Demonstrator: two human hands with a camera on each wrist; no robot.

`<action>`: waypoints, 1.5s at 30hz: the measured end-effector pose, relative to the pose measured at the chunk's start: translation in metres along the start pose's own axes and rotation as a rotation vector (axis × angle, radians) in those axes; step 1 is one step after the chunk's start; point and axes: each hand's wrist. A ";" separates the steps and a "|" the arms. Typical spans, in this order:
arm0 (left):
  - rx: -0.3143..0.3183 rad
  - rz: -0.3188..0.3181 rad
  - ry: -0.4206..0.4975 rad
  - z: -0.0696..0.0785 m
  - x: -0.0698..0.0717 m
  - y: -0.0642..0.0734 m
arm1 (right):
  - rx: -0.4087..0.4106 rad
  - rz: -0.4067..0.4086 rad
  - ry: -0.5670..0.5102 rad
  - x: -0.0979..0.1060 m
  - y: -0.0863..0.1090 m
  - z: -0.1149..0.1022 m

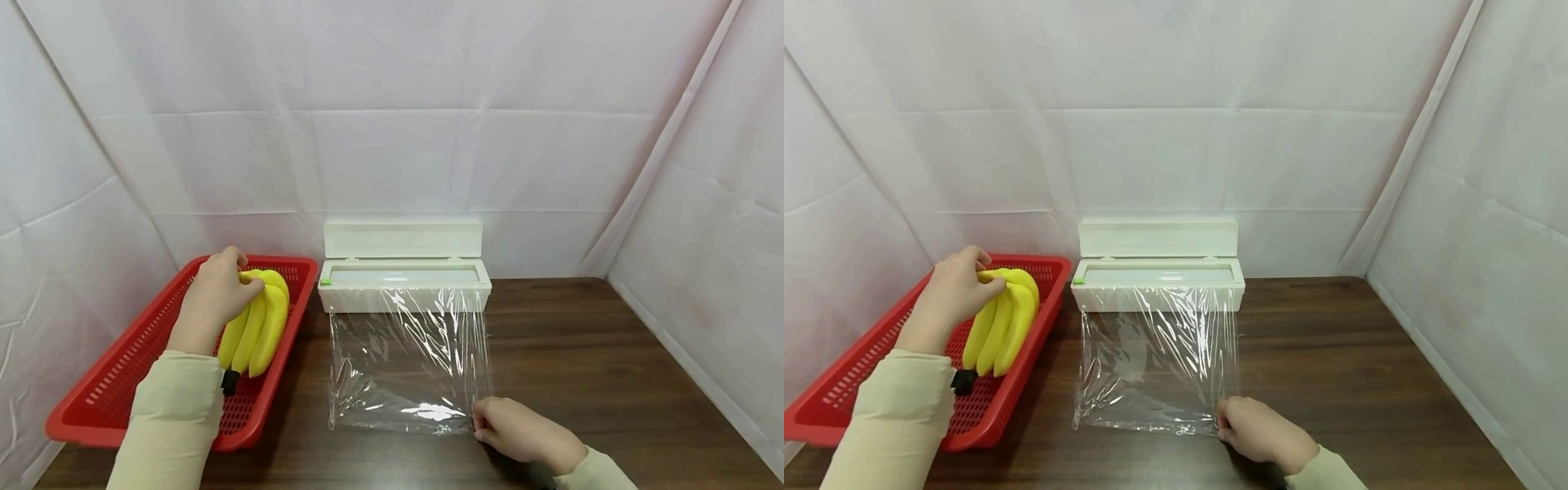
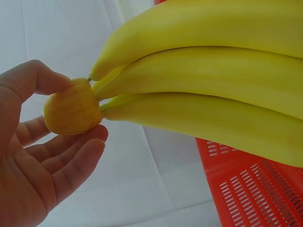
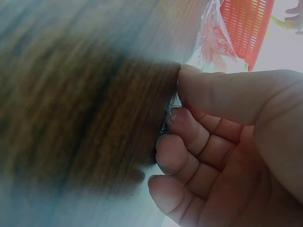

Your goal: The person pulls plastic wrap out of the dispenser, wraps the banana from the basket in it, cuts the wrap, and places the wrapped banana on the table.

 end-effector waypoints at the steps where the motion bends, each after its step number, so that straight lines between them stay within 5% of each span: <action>1: 0.001 0.001 0.003 0.000 0.000 0.000 | 0.003 0.004 0.002 0.000 0.000 0.000; 45: -0.119 0.226 0.039 0.013 0.000 0.003 | 0.005 0.011 0.018 0.002 -0.003 0.000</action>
Point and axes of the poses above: each hand's wrist, its own y-axis away from the middle knuckle, its own x-axis out of the back of the hand, z = x × y, and after that the axes turned 6 degrees about y, right-handed
